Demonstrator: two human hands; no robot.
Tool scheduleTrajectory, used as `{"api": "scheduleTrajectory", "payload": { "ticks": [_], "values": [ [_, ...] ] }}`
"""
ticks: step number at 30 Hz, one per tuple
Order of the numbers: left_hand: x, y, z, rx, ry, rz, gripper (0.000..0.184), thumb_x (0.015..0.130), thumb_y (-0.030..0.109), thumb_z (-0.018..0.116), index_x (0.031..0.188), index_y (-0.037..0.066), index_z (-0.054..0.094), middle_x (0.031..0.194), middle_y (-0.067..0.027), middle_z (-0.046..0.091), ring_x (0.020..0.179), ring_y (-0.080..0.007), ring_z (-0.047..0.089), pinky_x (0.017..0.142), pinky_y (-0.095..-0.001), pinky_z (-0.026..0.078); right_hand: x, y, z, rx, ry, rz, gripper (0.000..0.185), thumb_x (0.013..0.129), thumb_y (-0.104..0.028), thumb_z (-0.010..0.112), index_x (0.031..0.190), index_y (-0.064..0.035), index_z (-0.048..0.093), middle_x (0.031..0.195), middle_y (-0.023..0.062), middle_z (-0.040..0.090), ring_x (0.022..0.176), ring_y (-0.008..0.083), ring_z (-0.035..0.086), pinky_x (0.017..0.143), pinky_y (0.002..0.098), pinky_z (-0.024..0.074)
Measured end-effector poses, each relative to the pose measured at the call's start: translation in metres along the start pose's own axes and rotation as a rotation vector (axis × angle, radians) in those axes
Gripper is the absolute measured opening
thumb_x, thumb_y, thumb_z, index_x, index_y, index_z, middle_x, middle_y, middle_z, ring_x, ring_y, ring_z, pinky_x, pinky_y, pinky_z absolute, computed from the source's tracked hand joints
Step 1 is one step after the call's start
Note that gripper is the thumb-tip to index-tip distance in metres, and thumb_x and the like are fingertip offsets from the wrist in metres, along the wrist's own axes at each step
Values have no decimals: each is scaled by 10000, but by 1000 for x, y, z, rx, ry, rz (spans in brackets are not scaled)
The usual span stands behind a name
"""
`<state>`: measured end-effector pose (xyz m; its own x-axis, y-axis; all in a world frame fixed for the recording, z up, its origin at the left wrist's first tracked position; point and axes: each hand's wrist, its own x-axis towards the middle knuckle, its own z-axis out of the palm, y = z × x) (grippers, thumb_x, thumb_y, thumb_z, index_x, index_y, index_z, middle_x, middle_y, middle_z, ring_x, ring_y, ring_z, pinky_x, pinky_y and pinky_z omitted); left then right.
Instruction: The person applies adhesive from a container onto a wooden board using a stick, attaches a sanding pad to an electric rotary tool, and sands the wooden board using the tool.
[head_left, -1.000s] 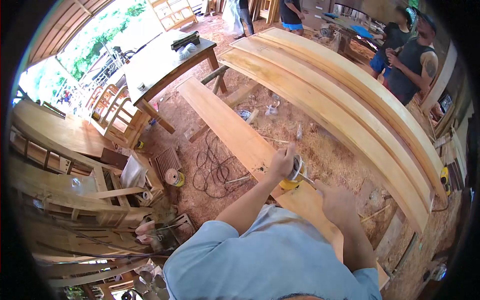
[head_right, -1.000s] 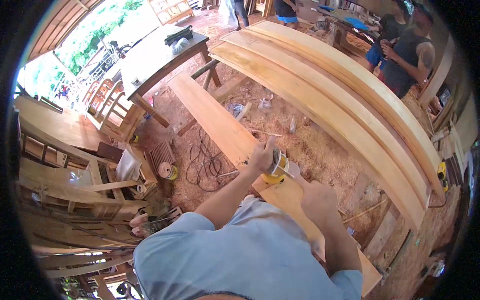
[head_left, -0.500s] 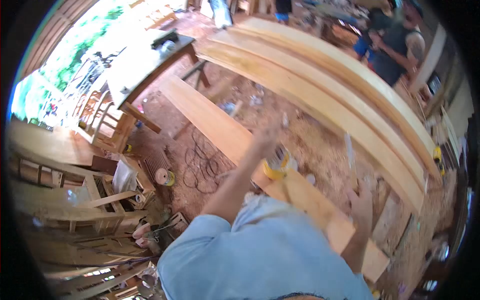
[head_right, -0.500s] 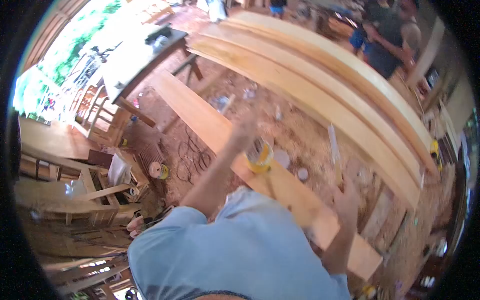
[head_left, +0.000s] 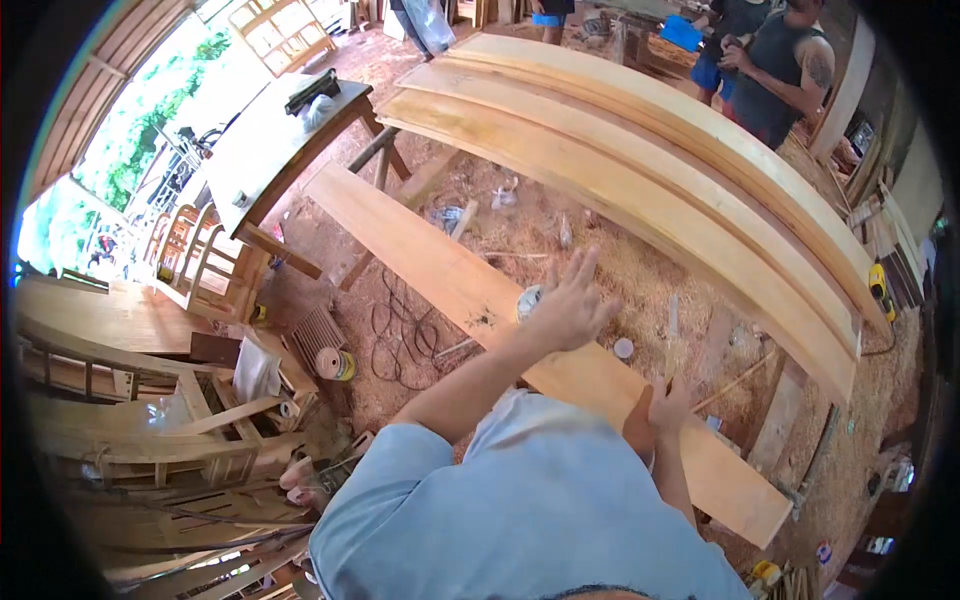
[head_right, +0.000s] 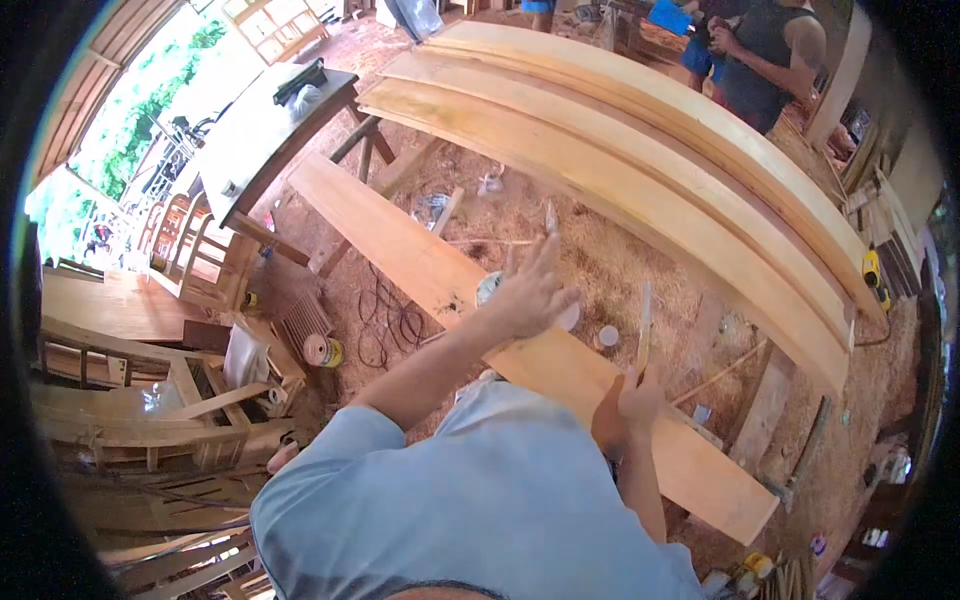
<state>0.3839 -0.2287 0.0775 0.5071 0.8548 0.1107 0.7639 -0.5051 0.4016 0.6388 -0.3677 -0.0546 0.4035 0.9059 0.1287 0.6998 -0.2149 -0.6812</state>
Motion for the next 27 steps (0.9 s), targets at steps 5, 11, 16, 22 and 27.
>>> {"api": "scheduleTrajectory", "payload": {
  "ticks": [5,11,16,22,27],
  "values": [
    [-4,0,8,71,-4,63,571,1002,455,350,1040,-19,666,1561,-281,164,1458,-447,118,1146,-635,32,-6,-32,-1,-68,108,-43,222,868,-207,599,933,3,565,845,204,607,763,393,596,677,469,455],
    [8,8,-41,54,65,15,559,992,430,358,996,-29,677,1557,-284,172,1447,-456,152,1153,-626,37,-12,-23,5,-103,56,46,280,875,-224,594,1039,-1,555,873,209,611,819,408,606,706,483,465],
    [8,-24,1,219,158,43,511,952,390,419,1027,-46,675,1529,-276,253,1423,-445,228,1145,-635,94,-9,-41,5,-110,237,-131,385,890,-234,576,1191,5,548,1013,256,632,934,450,611,788,494,486],
    [31,-6,-80,87,533,-40,465,914,350,462,1097,-38,639,1518,-259,294,1417,-426,253,1155,-597,103,-9,-17,9,-44,6,150,372,886,-220,566,1180,8,545,1085,283,621,987,442,602,827,493,475],
    [-4,-19,6,80,224,-28,408,937,346,453,944,-7,657,1546,-279,218,1435,-438,203,1167,-573,85,-9,-9,18,-135,133,50,251,858,-210,602,998,-2,610,922,213,633,852,399,605,745,473,468]
  ]
}}
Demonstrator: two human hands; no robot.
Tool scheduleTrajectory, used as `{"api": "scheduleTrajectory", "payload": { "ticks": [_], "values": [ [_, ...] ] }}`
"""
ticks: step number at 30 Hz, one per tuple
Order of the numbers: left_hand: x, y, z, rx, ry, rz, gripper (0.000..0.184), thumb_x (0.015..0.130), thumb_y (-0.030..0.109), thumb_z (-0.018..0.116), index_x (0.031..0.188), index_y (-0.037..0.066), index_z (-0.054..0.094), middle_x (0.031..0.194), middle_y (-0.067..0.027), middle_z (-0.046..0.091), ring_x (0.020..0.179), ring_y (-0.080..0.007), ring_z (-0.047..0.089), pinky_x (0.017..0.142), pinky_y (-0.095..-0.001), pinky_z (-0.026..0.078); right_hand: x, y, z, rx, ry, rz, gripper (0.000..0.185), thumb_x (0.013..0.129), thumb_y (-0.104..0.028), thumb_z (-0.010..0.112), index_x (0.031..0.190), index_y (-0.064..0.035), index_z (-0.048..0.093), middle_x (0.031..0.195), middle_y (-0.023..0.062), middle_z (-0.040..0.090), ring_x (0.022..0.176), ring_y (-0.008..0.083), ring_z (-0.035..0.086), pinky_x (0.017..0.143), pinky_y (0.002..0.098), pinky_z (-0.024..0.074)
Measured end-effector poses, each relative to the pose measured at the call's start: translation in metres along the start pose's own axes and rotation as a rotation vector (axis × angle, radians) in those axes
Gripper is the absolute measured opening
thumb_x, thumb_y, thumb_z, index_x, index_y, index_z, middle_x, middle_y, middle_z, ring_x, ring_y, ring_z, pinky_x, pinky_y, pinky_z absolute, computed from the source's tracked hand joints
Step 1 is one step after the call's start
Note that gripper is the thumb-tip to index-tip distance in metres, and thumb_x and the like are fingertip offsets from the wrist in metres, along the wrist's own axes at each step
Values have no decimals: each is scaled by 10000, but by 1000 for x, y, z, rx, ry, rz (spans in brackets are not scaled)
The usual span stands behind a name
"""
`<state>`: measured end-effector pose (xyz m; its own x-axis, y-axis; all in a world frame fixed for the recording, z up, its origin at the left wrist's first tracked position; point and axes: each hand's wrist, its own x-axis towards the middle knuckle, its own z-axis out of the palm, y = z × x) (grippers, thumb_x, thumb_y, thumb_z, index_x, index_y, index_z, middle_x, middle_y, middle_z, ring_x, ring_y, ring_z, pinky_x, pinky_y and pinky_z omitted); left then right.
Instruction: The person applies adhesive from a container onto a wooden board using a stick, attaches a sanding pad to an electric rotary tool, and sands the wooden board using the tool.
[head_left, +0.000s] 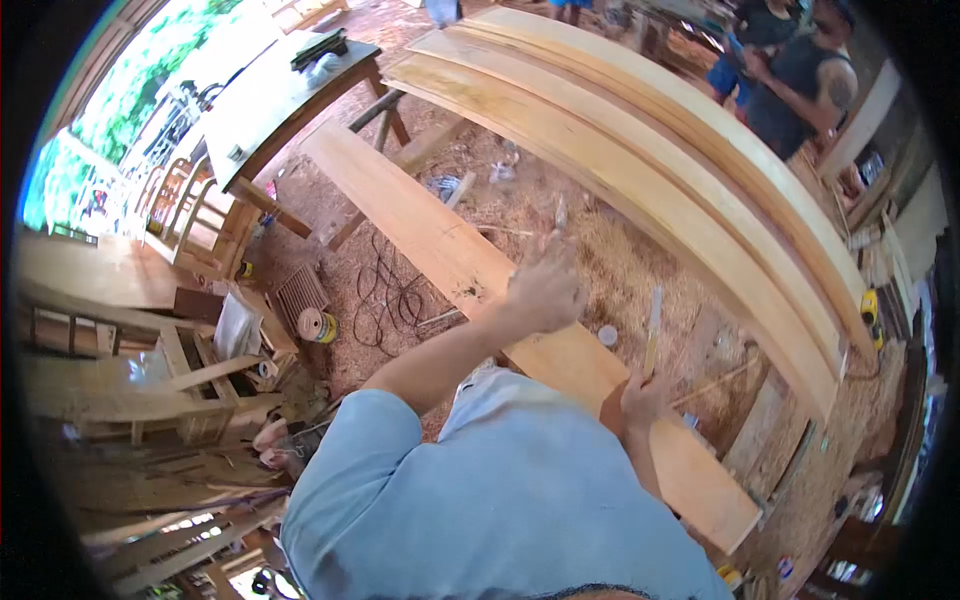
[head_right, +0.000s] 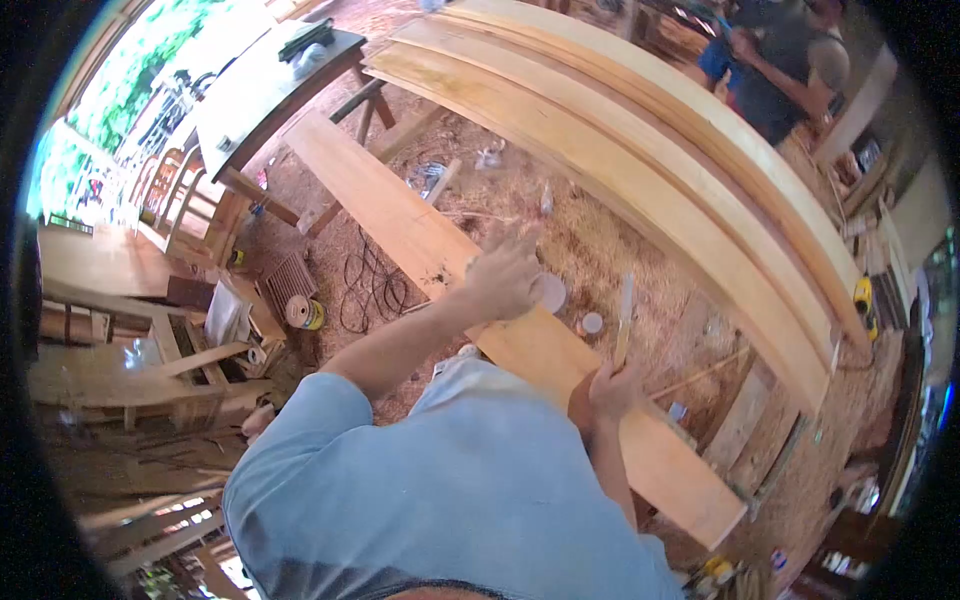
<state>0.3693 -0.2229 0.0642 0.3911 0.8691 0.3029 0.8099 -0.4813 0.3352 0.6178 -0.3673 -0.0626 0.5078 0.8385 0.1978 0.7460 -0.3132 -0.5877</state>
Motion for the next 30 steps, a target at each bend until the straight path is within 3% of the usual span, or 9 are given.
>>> {"api": "scheduleTrajectory", "payload": {
  "ticks": [2,6,8,10,14,18,20,25,30],
  "values": [
    [0,10,-26,-25,-69,23,415,940,346,454,925,-15,658,1552,-280,200,1441,-439,187,1168,-569,87,1,-27,-17,84,-60,95,269,851,-216,611,1006,3,625,914,197,632,815,347,605,727,428,472],
    [-2,-12,-69,-281,269,-26,348,911,280,541,860,-51,634,1532,-289,246,1428,-426,236,1164,-540,137,13,2,-2,126,-112,-38,258,865,-170,602,1046,13,621,915,165,623,813,263,587,734,377,467],
    [-14,-41,-80,-328,432,-49,317,904,247,570,851,-61,622,1513,-301,279,1411,-425,283,1160,-513,190,21,-35,-21,627,-349,141,253,866,-102,580,1082,26,613,916,133,615,817,200,564,743,342,460],
    [-40,-76,-61,-534,591,-354,230,899,161,591,848,-62,614,1438,-283,410,1352,-414,377,1106,-431,320,31,-72,-22,544,-328,2,296,857,-111,596,1120,24,613,937,152,624,845,231,590,768,362,471],
    [-110,-140,-38,-608,760,-893,203,919,119,548,987,-28,670,1023,-206,677,1001,-314,646,882,-361,494,47,-172,-40,279,-414,-284,385,855,-98,609,1220,26,590,883,161,621,822,262,601,749,384,476],
    [-208,-210,7,-285,715,-877,236,919,177,538,978,0,682,881,-218,668,829,-342,668,750,-419,517,53,-245,-34,236,-539,-449,407,854,-127,630,1234,12,585,852,159,604,772,286,576,711,409,462],
    [-276,-252,51,-62,429,-1107,267,872,232,580,911,-5,697,846,-224,672,822,-373,667,748,-454,518,53,-259,-20,189,-471,-520,386,857,-140,633,1211,10,596,841,155,603,794,302,572,728,423,459],
    [-365,-218,25,-159,209,-1513,308,818,277,596,884,-1,713,893,-237,688,910,-407,664,833,-469,520,52,-258,17,-37,-398,-713,327,876,-171,620,1151,6,622,893,160,593,877,352,551,811,470,436],
    [-406,-212,22,-97,54,-1654,362,848,294,543,922,-19,710,982,-271,675,982,-402,655,901,-474,507,37,-249,38,40,-345,-616,440,877,-204,617,1250,16,541,1271,250,519,1187,421,466,1001,497,383]
  ]
}}
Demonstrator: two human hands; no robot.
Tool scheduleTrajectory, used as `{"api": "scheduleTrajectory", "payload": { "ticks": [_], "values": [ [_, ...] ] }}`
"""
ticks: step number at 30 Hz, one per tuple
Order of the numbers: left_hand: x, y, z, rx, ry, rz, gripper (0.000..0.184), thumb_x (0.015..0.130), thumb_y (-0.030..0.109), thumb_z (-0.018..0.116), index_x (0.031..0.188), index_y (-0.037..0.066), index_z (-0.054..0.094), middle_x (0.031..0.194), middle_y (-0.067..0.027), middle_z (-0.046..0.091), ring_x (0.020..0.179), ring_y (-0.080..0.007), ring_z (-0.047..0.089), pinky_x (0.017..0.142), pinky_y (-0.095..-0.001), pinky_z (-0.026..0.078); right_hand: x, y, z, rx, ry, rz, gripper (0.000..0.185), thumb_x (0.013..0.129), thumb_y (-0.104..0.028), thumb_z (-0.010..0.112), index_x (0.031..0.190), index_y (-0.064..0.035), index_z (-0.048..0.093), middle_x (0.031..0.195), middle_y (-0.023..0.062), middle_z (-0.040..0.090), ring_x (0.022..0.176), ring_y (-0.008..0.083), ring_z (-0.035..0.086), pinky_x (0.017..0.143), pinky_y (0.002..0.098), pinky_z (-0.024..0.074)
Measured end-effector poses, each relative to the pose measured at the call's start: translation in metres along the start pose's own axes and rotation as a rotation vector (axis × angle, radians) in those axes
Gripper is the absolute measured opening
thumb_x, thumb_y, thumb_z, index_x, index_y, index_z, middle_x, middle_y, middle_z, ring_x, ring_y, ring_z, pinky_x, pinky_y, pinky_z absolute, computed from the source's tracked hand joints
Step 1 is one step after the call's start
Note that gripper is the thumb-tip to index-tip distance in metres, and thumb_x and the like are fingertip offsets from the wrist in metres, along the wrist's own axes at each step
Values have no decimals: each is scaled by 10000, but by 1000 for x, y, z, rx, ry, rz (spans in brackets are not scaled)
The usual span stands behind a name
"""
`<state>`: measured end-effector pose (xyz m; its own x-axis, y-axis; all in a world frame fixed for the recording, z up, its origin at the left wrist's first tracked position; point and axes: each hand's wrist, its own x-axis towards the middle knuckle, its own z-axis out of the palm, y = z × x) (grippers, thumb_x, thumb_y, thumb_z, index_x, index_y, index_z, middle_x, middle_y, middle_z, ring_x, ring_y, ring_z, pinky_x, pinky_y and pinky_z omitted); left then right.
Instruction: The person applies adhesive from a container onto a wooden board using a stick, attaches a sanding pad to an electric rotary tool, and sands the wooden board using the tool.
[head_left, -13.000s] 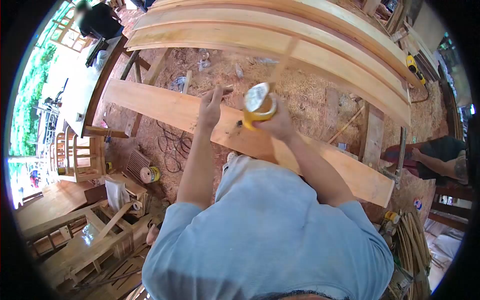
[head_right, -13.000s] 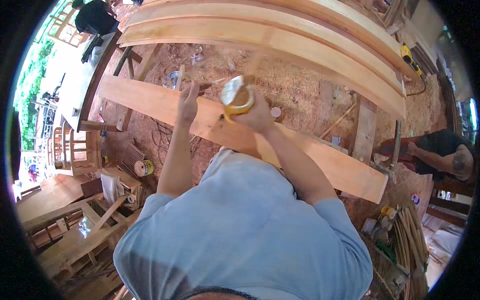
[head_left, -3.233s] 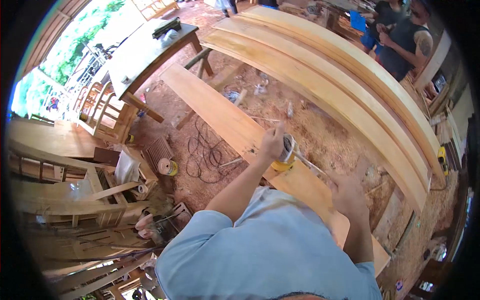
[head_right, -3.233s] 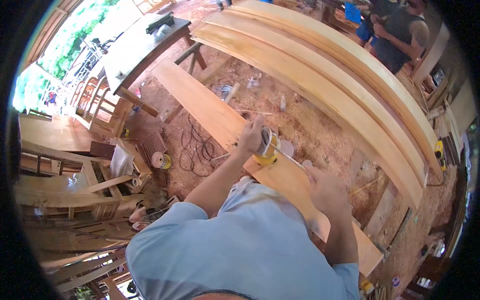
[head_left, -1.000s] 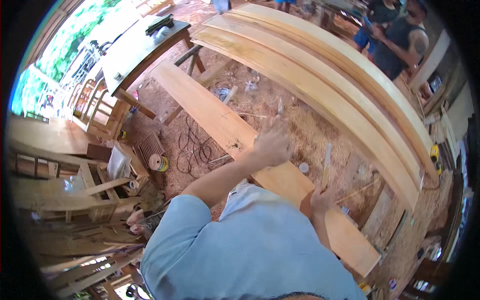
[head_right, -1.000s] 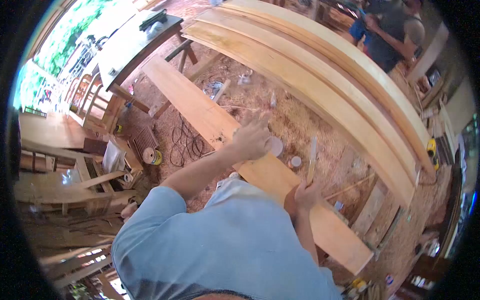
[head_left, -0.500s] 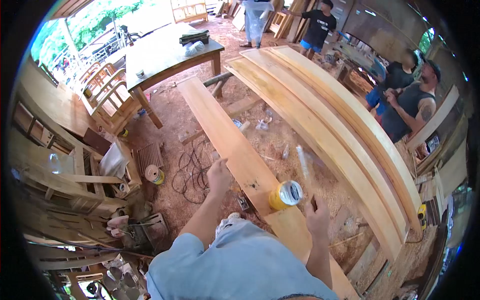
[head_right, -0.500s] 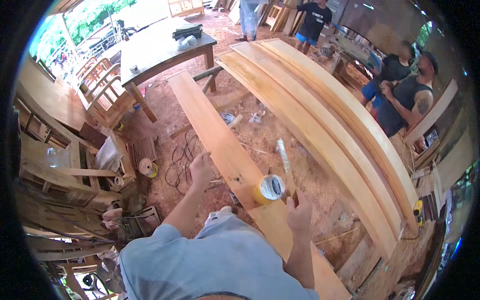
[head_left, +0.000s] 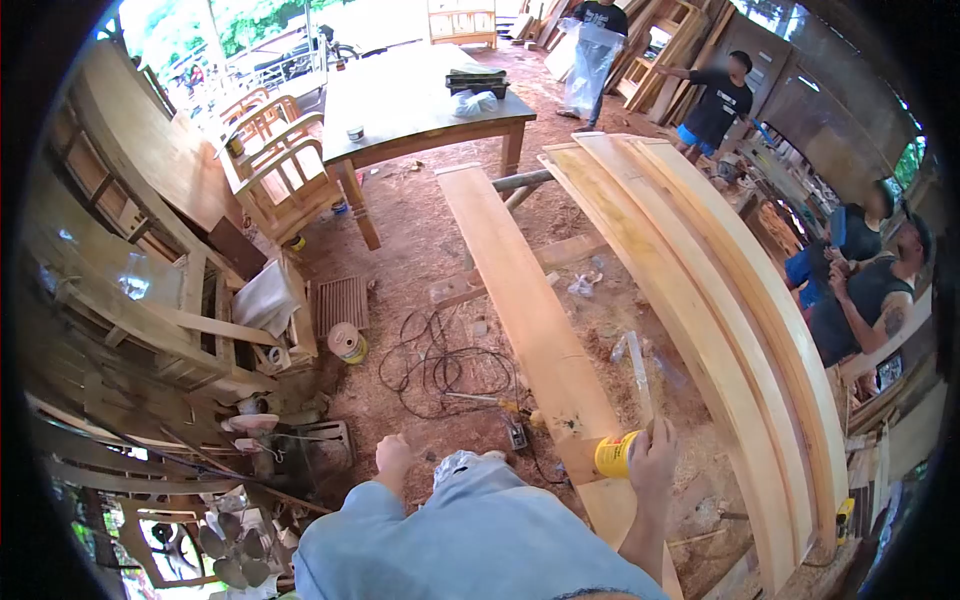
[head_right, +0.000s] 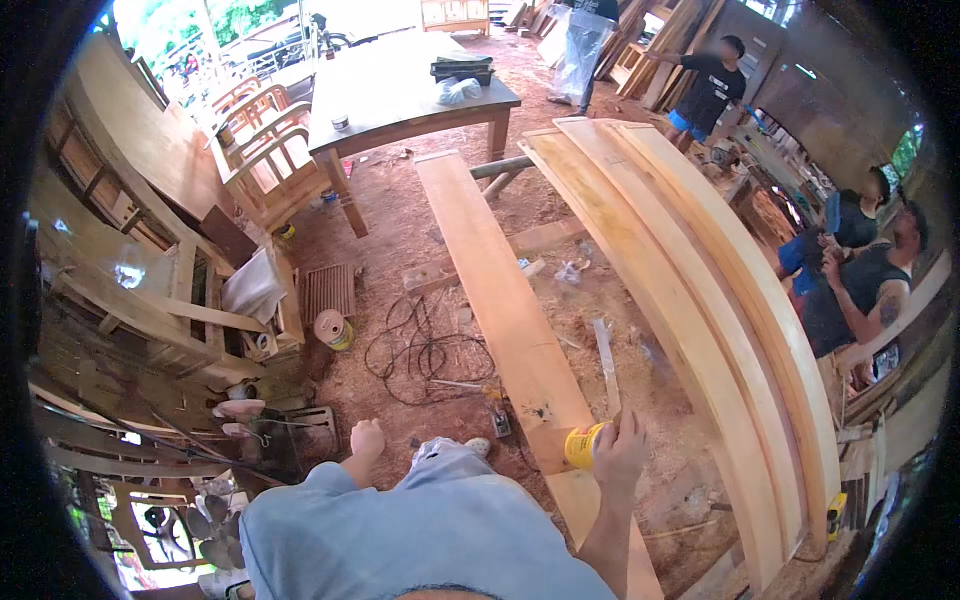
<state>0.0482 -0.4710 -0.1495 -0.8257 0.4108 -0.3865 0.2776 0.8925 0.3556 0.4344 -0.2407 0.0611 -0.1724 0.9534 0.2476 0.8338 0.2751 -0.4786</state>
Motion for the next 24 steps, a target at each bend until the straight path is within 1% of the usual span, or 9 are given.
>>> {"api": "scheduleTrajectory", "payload": {
  "ticks": [3,4,6,7,9,13,17,19,24],
  "values": [
    [20,0,8,-51,17,-60,357,869,293,533,938,-11,708,1004,-254,678,980,-402,656,904,-464,509,3,-12,-9,53,-169,74,673,823,-293,692,1353,24,425,1368,262,458,1285,440,396,1050,514,353],
    [35,-2,20,-57,28,-62,357,869,293,533,938,-11,708,1004,-254,678,980,-402,656,904,-464,509,3,-21,-17,60,-166,63,673,823,-293,692,1353,24,425,1368,262,458,1285,440,396,1050,514,353],
    [47,-1,32,-26,-49,22,328,872,280,538,923,8,714,1013,-241,681,978,-399,658,877,-460,524,2,-39,-31,-187,-293,55,926,713,-376,790,1410,28,332,1393,271,420,1282,440,396,1054,513,350],
    [45,4,33,-35,-41,13,328,872,280,538,923,8,714,1013,-241,681,978,-399,658,877,-460,524,5,-41,-33,-185,-295,40,926,713,-376,790,1410,28,332,1393,271,420,1282,440,396,1054,513,350],
    [14,49,-7,41,-88,97,269,836,237,562,904,32,722,991,-218,692,960,-374,670,831,-451,543,8,-41,-36,-189,-405,71,1128,617,-391,848,1466,19,230,1402,279,395,1291,438,387,1088,490,332],
    [-2,49,2,115,-14,257,240,800,222,586,893,52,728,952,-199,699,934,-345,681,793,-438,556,10,-27,-25,-132,-372,30,1085,613,-351,849,1449,13,260,1366,284,424,1260,438,415,1067,492,356],
    [-33,32,1,338,-143,359,266,807,263,602,895,45,727,934,-187,704,928,-324,684,782,-431,559,10,-25,-23,-93,-336,-16,1000,618,-321,835,1416,-10,321,1304,250,482,1201,430,455,1025,497,391],
    [-71,36,-14,94,-50,96,378,825,346,618,916,-8,715,953,-225,697,970,-347,670,838,-435,542,9,-26,-29,-94,-329,-2,959,628,-312,820,1405,-17,342,1283,234,499,1174,429,468,1008,499,401],
    [-95,-1,-22,-99,169,-122,535,854,456,607,957,-62,692,992,-275,677,1010,-397,646,914,-445,503,18,-13,-15,-117,-245,-111,933,635,-298,812,1395,-33,340,1255,219,516,1125,431,502,959,504,434]
  ]
}}
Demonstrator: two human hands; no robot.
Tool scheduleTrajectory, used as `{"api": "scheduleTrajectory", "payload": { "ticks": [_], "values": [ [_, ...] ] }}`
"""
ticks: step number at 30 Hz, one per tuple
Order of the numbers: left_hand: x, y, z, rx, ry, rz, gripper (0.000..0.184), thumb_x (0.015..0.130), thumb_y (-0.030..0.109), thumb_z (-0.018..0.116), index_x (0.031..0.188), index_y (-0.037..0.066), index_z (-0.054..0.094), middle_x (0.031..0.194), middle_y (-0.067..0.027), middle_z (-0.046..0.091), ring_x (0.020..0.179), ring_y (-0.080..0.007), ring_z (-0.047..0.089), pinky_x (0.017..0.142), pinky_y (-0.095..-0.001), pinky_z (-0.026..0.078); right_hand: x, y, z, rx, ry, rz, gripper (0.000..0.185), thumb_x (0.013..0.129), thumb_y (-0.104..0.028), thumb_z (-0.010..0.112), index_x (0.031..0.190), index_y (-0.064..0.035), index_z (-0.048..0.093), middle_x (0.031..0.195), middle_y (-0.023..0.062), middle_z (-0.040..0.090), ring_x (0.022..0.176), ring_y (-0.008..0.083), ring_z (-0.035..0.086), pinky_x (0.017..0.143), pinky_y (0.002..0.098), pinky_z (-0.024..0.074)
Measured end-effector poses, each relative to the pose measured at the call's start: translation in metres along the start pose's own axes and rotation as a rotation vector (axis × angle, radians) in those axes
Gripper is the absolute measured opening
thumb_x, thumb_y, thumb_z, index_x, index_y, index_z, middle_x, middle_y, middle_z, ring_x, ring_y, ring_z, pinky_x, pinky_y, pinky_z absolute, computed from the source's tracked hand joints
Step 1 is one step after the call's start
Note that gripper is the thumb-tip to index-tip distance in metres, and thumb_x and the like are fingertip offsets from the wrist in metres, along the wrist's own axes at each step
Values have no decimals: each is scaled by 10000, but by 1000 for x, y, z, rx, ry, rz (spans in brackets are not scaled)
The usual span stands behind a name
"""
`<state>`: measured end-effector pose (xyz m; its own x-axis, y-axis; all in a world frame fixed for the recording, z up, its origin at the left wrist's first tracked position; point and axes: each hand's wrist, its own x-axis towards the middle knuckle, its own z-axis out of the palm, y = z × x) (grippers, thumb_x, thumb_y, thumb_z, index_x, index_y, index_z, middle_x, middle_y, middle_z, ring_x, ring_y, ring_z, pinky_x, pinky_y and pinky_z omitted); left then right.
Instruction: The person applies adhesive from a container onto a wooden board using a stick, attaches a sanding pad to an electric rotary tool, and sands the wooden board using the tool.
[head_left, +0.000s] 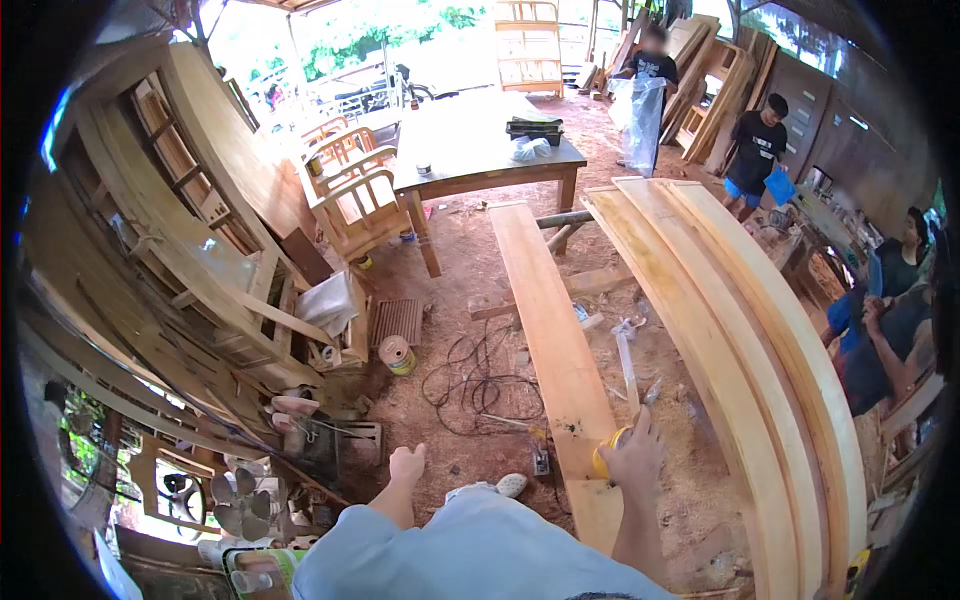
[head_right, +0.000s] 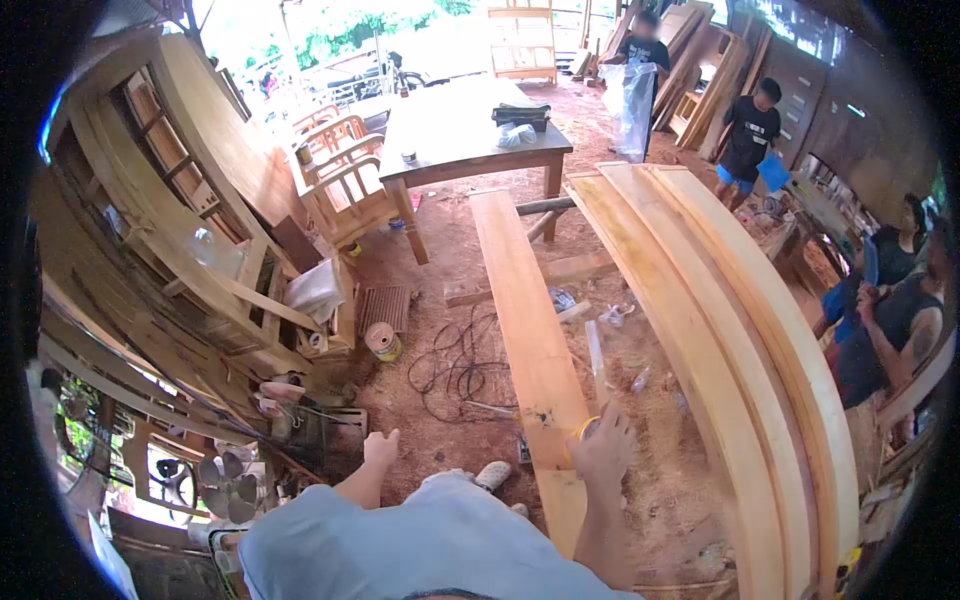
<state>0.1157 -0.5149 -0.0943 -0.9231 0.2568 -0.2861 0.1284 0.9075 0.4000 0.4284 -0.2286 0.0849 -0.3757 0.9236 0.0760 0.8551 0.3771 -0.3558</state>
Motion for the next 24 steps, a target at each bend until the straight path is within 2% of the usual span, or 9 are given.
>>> {"api": "scheduleTrajectory", "payload": {
  "ticks": [5,9,10,11,13,14,16,21,24],
  "values": [
    [-26,-39,-30,5,119,-191,653,897,550,510,1002,-72,680,1069,-289,656,1047,-423,626,938,-468,478,13,-6,-14,123,-26,-18,976,611,-260,843,1409,-16,335,1268,245,518,1143,435,490,981,512,406],
    [-52,-80,-31,11,19,-316,710,868,576,533,1113,-81,641,1173,-296,618,1129,-408,592,996,-465,442,26,-2,-9,164,-41,-39,905,603,-221,827,1355,-18,367,1258,260,517,1107,459,511,956,515,424],
    [-50,-97,-24,53,-40,-331,596,851,443,568,1128,-80,637,1212,-295,599,1170,-393,572,1010,-447,440,30,1,-4,166,-54,-62,905,603,-221,827,1355,-18,367,1258,260,517,1107,459,511,956,515,424],
    [-50,-114,-16,46,-36,-352,596,851,443,568,1128,-80,637,1212,-295,599,1170,-393,572,1010,-447,440,33,4,2,141,-12,-90,892,600,-210,822,1345,-25,368,1256,265,514,1102,464,513,946,520,429],
    [-53,-140,-3,87,-113,-420,486,808,278,557,1121,-84,640,1231,-288,593,1197,-387,556,1021,-424,439,33,4,4,116,26,-126,879,597,-198,816,1334,-33,368,1255,271,511,1097,470,515,936,526,435],
    [-57,-141,-2,82,-112,-427,486,808,278,557,1121,-84,640,1231,-288,593,1197,-387,556,1021,-424,439,33,2,1,135,12,-98,879,597,-197,815,1336,-41,365,1255,265,512,1100,473,513,933,532,435],
    [-63,-139,-3,92,-77,-422,454,765,177,527,1114,-90,641,1213,-284,605,1184,-387,566,1015,-407,450,33,0,-1,153,-1,-78,880,597,-196,813,1338,-50,363,1255,258,513,1102,476,511,931,538,434],
    [-52,-129,-9,92,-35,-392,428,759,185,542,1070,-83,662,1170,-285,626,1153,-388,584,1005,-411,456,38,7,9,174,49,-135,867,597,-197,811,1336,-56,380,1260,265,509,1106,484,506,936,546,432],
    [-37,-135,-4,160,50,-227,394,730,182,550,988,-85,682,1107,-314,634,1109,-405,598,989,-414,463,40,12,17,190,120,-208,898,603,-208,812,1367,-53,366,1280,293,493,1139,490,491,972,540,417]
  ]
}}
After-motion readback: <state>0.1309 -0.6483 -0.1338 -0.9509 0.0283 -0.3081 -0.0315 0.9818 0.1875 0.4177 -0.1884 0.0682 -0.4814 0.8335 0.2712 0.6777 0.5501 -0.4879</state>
